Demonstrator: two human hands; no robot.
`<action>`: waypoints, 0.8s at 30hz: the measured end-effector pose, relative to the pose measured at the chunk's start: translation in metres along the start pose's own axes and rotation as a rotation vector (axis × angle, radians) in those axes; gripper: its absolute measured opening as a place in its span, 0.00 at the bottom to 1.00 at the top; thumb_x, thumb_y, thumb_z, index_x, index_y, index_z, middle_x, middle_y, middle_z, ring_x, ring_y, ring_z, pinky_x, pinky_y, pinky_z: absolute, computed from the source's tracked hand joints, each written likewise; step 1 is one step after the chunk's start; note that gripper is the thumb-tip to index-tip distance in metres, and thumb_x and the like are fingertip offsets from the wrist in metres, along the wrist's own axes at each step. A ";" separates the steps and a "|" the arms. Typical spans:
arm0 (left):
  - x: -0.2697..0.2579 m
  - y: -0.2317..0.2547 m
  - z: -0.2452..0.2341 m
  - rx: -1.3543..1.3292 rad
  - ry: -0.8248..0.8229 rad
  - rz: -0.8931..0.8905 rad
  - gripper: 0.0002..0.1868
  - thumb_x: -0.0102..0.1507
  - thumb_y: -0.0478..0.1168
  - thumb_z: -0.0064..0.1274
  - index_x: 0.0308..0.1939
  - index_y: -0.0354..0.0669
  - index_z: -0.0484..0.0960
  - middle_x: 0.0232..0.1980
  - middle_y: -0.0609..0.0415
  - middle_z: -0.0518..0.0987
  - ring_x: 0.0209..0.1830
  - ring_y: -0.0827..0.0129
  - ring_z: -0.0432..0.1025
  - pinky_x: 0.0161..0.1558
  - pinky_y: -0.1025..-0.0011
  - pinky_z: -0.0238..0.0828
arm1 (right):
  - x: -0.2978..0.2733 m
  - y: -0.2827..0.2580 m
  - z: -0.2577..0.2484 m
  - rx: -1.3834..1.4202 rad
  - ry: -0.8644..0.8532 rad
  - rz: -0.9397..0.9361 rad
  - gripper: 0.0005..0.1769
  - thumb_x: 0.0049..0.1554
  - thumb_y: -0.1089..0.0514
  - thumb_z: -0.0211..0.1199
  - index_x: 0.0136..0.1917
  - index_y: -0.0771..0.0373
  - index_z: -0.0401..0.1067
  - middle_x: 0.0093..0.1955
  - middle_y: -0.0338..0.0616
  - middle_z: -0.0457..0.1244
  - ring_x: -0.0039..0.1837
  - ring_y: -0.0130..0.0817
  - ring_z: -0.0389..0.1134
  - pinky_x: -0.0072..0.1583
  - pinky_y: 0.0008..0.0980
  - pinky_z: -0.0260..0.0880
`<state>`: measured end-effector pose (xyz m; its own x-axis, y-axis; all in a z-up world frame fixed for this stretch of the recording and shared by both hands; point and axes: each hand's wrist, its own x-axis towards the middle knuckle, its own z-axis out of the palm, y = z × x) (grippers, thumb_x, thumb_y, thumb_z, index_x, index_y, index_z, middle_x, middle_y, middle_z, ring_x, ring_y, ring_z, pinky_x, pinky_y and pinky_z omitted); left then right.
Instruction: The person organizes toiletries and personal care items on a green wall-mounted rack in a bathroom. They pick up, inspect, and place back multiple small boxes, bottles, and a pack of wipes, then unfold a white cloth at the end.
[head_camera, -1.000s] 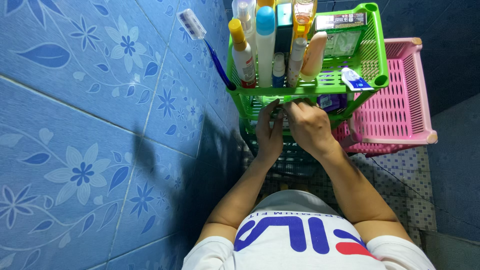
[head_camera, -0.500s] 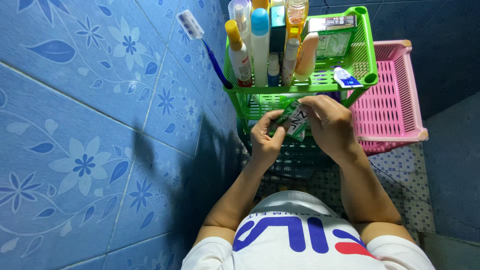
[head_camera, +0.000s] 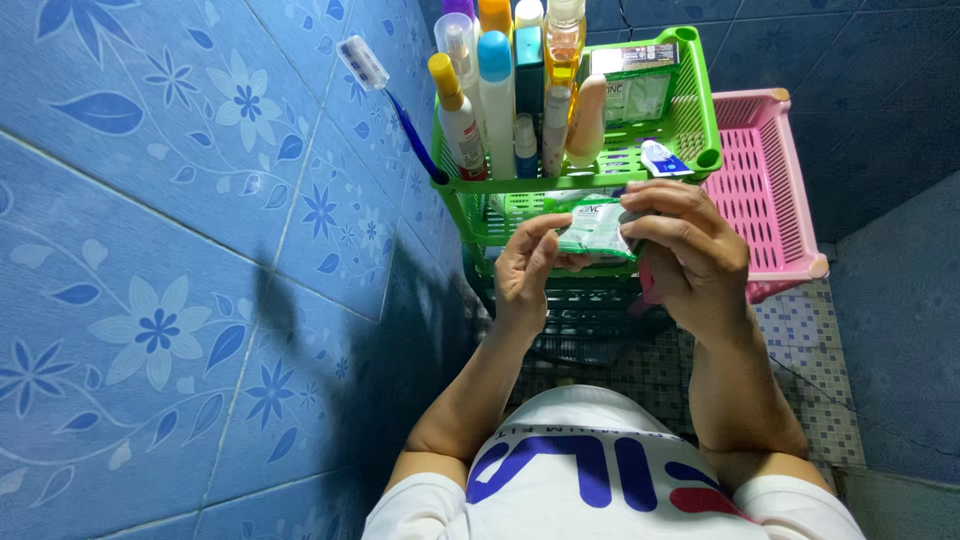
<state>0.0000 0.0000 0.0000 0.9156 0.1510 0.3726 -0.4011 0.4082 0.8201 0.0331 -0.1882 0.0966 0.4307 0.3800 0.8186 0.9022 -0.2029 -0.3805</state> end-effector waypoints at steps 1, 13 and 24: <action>0.001 0.001 0.003 0.016 0.002 0.038 0.19 0.73 0.46 0.51 0.61 0.36 0.76 0.48 0.54 0.82 0.45 0.73 0.78 0.48 0.73 0.79 | 0.001 0.001 -0.002 -0.040 0.003 0.017 0.15 0.55 0.77 0.62 0.53 0.64 0.73 0.62 0.52 0.67 0.68 0.45 0.69 0.65 0.40 0.75; 0.018 -0.012 0.023 0.177 0.011 0.277 0.18 0.72 0.24 0.53 0.63 0.42 0.75 0.57 0.53 0.80 0.56 0.74 0.75 0.57 0.74 0.76 | 0.005 0.030 -0.024 -0.005 0.004 0.184 0.12 0.67 0.70 0.64 0.63 0.65 0.75 0.60 0.50 0.70 0.60 0.37 0.74 0.58 0.31 0.76; 0.041 0.019 0.042 0.674 0.028 0.511 0.19 0.69 0.27 0.58 0.62 0.44 0.74 0.68 0.47 0.75 0.65 0.63 0.74 0.64 0.69 0.74 | 0.028 0.076 -0.040 -0.117 -0.037 0.175 0.04 0.66 0.66 0.70 0.54 0.65 0.78 0.52 0.47 0.71 0.55 0.33 0.74 0.54 0.31 0.75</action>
<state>0.0285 -0.0235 0.0490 0.6142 0.1971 0.7641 -0.6886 -0.3392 0.6410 0.1132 -0.2287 0.1077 0.5828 0.3622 0.7274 0.8061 -0.3711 -0.4611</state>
